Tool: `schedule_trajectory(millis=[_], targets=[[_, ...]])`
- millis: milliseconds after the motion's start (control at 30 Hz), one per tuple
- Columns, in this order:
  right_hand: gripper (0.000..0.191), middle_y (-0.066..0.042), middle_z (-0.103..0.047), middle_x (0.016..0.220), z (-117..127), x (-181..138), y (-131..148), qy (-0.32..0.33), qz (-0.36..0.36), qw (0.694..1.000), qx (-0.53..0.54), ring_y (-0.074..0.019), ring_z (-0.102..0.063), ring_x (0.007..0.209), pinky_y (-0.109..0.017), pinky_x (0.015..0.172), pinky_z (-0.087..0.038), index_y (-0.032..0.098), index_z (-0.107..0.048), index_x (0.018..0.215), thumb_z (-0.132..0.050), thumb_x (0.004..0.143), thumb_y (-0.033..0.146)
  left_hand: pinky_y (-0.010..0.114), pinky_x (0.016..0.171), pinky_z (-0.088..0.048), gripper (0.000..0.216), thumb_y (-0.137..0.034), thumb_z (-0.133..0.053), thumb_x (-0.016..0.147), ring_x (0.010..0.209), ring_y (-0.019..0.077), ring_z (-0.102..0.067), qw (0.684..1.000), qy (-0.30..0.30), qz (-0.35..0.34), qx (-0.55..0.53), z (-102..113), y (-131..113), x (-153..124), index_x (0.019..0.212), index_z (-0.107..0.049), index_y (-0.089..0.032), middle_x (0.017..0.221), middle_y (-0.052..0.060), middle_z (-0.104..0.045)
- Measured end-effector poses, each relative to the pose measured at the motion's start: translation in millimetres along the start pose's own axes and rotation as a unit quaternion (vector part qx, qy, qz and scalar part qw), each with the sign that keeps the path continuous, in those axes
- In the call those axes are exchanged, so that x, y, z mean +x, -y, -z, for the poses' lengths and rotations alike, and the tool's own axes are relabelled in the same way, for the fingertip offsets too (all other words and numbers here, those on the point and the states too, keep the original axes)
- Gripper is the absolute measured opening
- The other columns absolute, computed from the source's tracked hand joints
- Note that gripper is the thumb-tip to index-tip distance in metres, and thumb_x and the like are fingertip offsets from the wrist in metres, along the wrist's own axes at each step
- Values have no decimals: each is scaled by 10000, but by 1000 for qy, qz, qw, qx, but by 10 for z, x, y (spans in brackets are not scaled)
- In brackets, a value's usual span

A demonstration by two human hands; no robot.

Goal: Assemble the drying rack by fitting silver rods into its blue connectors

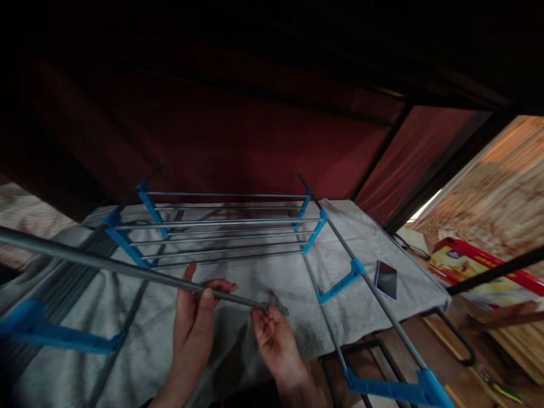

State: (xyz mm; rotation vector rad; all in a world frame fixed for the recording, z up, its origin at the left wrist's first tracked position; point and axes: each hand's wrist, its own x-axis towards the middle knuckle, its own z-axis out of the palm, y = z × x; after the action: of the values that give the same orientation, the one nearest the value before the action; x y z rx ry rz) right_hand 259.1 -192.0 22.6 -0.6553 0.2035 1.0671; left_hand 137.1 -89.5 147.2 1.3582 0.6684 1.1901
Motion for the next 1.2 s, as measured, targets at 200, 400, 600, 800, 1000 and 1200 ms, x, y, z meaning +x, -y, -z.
schedule_trajectory(millis=[200,400,600,800,1000,1200], targets=[[376,-118,-788,932,-185,-222,13,139,-195,969,-63,-174,-744,761,-291,702,-592,103,-713,1018,-844,833,402,341,791,-588,590,-456,-549,1053,750,173,-641,990,-16,-129,60,101,-424,199,1584,-410,-241,799,-20,-630],[263,-62,-757,869,-150,-213,12,96,-132,985,-58,-154,-703,758,-275,719,-555,139,-724,971,-856,773,249,291,708,-554,485,-517,-522,1044,748,178,-634,959,-19,-177,220,201,-422,247,1440,-606,-249,868,9,-679],[225,-31,-743,834,-221,-245,156,76,-72,991,-79,-145,-673,750,-272,723,-533,170,-730,956,-835,770,240,348,926,-612,385,-462,-528,1049,1035,233,-741,930,77,-217,286,129,-144,216,1319,-697,-246,1172,62,-782],[231,-25,-756,832,-340,-288,366,57,7,993,-105,-142,-673,751,-257,709,-528,186,-737,925,-847,751,291,346,871,-623,411,-456,-488,1067,1016,243,-761,921,140,-194,308,17,-24,191,1305,-714,-209,1122,99,-787],[230,-17,-766,844,-511,-308,564,58,76,987,-133,-157,-698,792,-271,732,-543,200,-742,931,-820,724,263,329,827,-618,420,-420,-446,1090,961,226,-761,917,176,-185,306,-82,127,75,1348,-688,-195,1045,91,-775],[261,-48,-802,976,-663,-334,756,39,143,981,-128,-168,-722,873,-278,780,-577,209,-768,1000,-840,755,261,327,759,-601,404,-365,-391,1111,902,213,-750,873,190,-216,394,-123,279,-18,1323,-683,-182,989,67,-765]])
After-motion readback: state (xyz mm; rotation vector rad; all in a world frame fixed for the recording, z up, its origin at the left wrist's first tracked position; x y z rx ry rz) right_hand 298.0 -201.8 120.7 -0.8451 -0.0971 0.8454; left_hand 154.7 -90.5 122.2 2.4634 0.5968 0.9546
